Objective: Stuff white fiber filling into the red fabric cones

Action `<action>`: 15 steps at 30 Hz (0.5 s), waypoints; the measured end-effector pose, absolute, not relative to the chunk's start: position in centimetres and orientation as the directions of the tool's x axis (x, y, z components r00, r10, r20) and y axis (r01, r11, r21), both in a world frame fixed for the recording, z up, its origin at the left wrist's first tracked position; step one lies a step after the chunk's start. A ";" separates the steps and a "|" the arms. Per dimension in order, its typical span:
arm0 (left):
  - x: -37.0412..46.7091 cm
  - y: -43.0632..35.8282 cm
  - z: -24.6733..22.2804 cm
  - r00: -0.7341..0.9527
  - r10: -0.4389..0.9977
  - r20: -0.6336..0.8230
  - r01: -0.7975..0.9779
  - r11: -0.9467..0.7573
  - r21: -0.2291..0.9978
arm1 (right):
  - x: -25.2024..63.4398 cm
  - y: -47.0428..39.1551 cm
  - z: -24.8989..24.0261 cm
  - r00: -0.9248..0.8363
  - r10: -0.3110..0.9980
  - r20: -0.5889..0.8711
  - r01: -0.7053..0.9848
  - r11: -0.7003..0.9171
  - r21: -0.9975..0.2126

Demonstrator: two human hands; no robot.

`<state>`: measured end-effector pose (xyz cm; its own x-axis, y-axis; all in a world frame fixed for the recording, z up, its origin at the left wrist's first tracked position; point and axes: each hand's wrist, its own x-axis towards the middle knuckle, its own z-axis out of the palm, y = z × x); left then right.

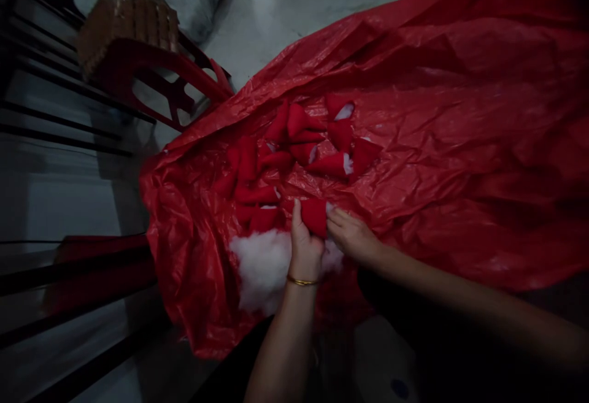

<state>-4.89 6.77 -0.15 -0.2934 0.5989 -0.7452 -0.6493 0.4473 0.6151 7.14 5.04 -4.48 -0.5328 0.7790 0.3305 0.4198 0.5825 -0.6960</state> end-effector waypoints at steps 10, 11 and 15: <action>-4.1 4.5 1.7 -0.187 0.677 -0.712 -0.699 0.417 0.581 | 7.6 7.3 -1.1 -0.817 0.576 0.030 0.172 0.293 -0.941; -4.0 4.1 1.6 -0.172 0.653 -0.738 -0.711 0.437 0.551 | 7.6 7.7 -0.9 -0.841 0.541 -0.001 0.185 0.286 -0.940; -4.5 3.7 0.8 -0.166 0.528 -0.833 -0.784 0.442 0.436 | 7.0 7.2 -1.4 -0.794 0.586 -0.165 0.417 0.327 -0.848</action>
